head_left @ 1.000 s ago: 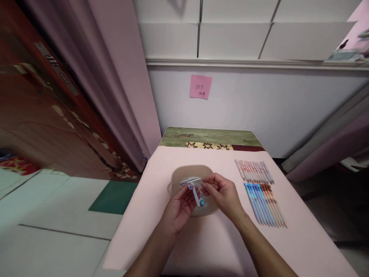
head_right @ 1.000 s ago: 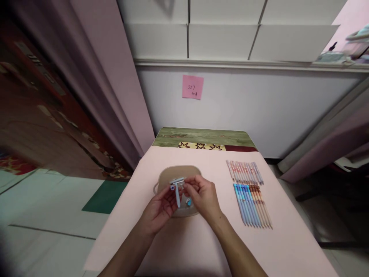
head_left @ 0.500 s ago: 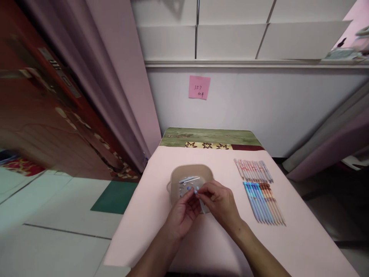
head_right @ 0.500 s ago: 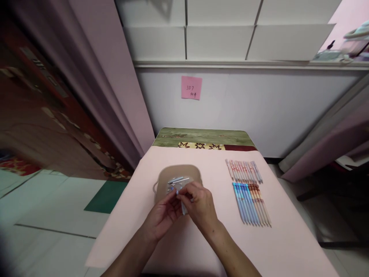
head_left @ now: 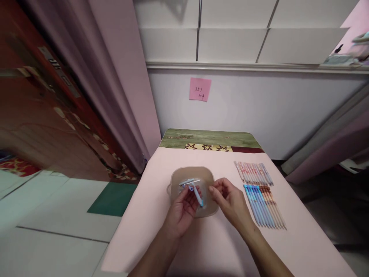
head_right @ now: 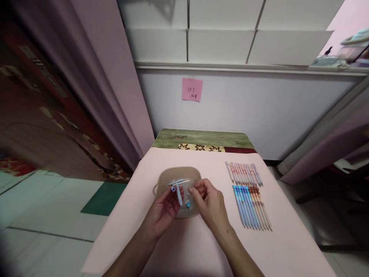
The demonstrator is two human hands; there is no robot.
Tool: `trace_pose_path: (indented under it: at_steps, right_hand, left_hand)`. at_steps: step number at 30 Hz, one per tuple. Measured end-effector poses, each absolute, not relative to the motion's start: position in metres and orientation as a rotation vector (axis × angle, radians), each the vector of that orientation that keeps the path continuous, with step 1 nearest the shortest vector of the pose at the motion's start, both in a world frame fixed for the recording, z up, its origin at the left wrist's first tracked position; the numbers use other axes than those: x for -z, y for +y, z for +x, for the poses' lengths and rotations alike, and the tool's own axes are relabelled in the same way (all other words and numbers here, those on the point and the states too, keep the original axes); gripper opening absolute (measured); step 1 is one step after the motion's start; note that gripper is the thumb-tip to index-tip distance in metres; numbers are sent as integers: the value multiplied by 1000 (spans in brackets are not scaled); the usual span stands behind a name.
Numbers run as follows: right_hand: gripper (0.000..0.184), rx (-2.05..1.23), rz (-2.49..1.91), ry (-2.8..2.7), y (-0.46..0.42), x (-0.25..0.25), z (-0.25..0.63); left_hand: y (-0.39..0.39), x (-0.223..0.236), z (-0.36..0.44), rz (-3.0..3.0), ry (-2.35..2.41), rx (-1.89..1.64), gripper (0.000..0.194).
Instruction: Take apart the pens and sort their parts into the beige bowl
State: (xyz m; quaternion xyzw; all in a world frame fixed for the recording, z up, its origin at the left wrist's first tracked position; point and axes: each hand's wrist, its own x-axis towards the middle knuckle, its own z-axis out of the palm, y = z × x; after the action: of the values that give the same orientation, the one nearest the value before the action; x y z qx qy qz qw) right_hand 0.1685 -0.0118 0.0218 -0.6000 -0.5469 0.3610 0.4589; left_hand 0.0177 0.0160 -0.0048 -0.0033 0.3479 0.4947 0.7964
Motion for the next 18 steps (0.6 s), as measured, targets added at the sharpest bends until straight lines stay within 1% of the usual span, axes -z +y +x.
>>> trace_pose_path:
  at_steps: [2, 5, 6, 11, 14, 18]
  right_hand:
    - [28, -807, -1527, -1430, -21, -21, 159]
    - [40, -605, -1543, -1581, -27, -12, 144]
    - [40, -530, -1537, -1615, -26, -8, 140]
    - [23, -335, -1481, -1711, -22, 9, 135]
    - [19, -271, -1525, -1781, -22, 9, 135]
    - [16, -216, -1668, -1961, -14, -5, 131]
  left_hand:
    - [19, 5, 19, -25, 721, -1127, 16]
    - [19, 7, 21, -20, 679, -1155, 17]
    - [19, 7, 21, -13, 664, -1152, 17]
    - [10, 8, 17, -4, 679, -1158, 17]
    - [6, 9, 15, 18, 700, -1153, 15]
    - [5, 9, 14, 33, 727, -1178, 13]
